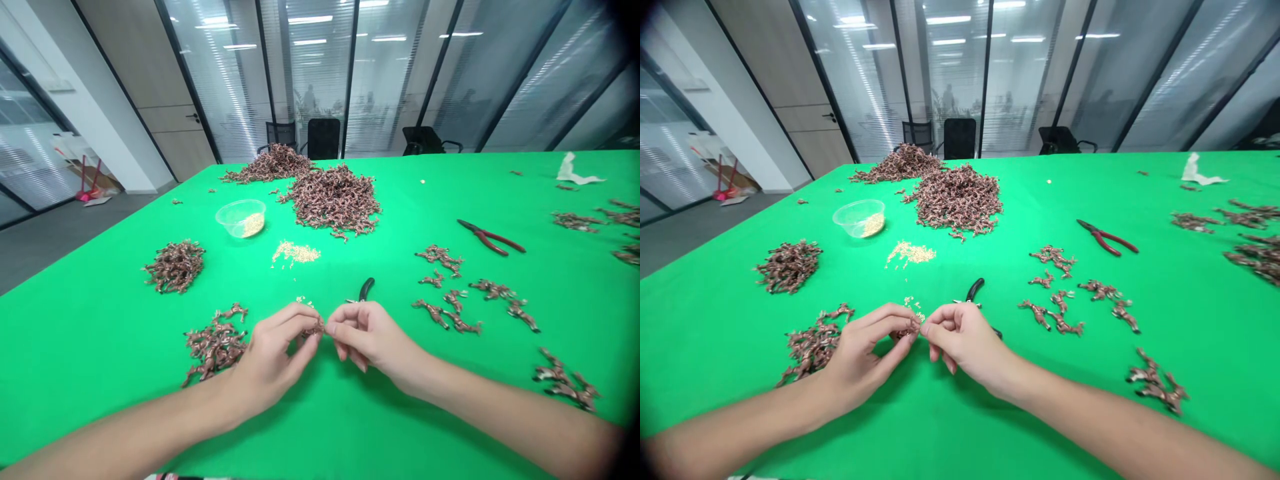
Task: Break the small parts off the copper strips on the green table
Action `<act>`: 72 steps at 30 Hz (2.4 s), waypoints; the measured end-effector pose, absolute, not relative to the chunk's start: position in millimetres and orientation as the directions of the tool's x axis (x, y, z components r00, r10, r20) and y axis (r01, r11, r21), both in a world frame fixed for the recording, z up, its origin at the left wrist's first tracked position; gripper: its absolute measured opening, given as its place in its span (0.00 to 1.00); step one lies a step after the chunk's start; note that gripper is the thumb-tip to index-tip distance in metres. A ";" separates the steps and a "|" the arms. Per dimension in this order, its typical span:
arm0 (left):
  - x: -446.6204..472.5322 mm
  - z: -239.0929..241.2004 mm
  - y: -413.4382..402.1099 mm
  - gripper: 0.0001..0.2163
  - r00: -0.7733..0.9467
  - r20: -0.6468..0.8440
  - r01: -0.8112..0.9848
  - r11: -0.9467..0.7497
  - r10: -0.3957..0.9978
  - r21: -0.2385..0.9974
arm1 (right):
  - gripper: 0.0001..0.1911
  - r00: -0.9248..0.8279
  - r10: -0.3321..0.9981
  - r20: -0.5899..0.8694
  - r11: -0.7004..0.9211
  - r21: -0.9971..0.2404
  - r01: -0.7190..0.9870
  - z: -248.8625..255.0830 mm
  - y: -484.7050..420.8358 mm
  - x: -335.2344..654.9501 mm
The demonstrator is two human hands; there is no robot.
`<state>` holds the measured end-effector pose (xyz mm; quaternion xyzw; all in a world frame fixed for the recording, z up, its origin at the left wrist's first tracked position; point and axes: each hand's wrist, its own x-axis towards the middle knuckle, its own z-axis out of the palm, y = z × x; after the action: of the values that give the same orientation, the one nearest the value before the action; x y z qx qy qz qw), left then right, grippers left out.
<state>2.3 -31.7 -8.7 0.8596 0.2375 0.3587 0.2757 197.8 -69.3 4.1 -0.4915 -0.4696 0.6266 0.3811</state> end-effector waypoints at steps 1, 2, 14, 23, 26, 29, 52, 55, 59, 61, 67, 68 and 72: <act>2.2 -9.7 -31.1 0.07 0.634 0.488 0.211 -0.742 0.599 0.637 | 0.20 -0.231 0.939 -0.256 -0.265 -0.964 -0.008 3.7 -69.1 198.0; 2.0 -10.6 -30.5 0.07 0.639 0.493 0.209 -0.750 0.590 0.627 | 0.19 -0.234 0.939 -0.252 -0.259 -0.966 0.000 3.0 -69.0 198.3; 1.4 -12.0 -28.9 0.07 0.666 0.493 0.216 -0.778 0.559 0.591 | 0.18 -0.235 0.954 -0.183 -0.184 -0.983 0.020 -6.5 -70.1 199.2; 3.6 -9.0 -29.5 0.05 0.675 0.433 0.222 -0.724 0.597 0.653 | 0.17 -0.235 0.957 -0.172 -0.173 -0.985 0.014 -5.6 -71.4 198.1; 3.3 -10.1 -30.4 0.04 0.671 0.434 0.225 -0.723 0.601 0.653 | 0.16 -0.229 0.960 -0.160 -0.161 -0.987 0.013 -6.9 -71.4 198.5; 3.1 -10.0 -31.1 0.04 0.675 0.428 0.227 -0.721 0.601 0.655 | 0.15 -0.235 0.961 -0.148 -0.149 -0.989 0.015 -7.6 -70.9 198.5; -1.1 -16.0 -30.3 0.06 0.754 0.394 0.256 -0.787 0.526 0.562 | 0.08 -0.200 0.976 0.080 0.168 -0.865 0.473 -5.1 -69.0 205.8; -1.7 -12.9 -33.1 0.07 0.769 0.367 0.250 -0.774 0.524 0.581 | 0.09 -0.310 0.933 0.185 0.343 -0.722 0.601 -6.4 -70.0 209.7; -2.3 -8.5 -31.5 0.08 0.728 0.419 0.250 -0.779 0.543 0.575 | 0.12 -0.500 0.801 0.329 0.598 -0.446 0.666 -5.8 -81.3 213.2; -2.6 -6.9 -28.7 0.09 0.697 0.457 0.270 -0.793 0.552 0.546 | 0.12 -0.559 0.752 0.350 0.655 -0.300 0.693 -5.3 -88.0 214.0; -4.4 -5.2 -23.7 0.10 0.662 0.477 0.325 -0.795 0.578 0.512 | 0.18 -0.643 0.675 0.362 0.700 -0.039 0.713 -9.3 -104.1 206.2; -4.6 -5.2 -23.9 0.11 0.664 0.466 0.326 -0.788 0.584 0.523 | 0.20 -0.654 0.667 0.357 0.698 0.009 0.716 -9.9 -107.5 203.8; -4.1 -5.0 -26.0 0.11 0.677 0.426 0.314 -0.759 0.601 0.571 | 0.27 -0.737 0.603 0.306 0.755 0.079 0.651 -8.8 -122.4 196.5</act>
<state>-4.1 -26.0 -5.0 0.8855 0.2581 0.3084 0.2327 196.5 -122.4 -8.8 -0.3381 -0.9274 -0.0907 0.1320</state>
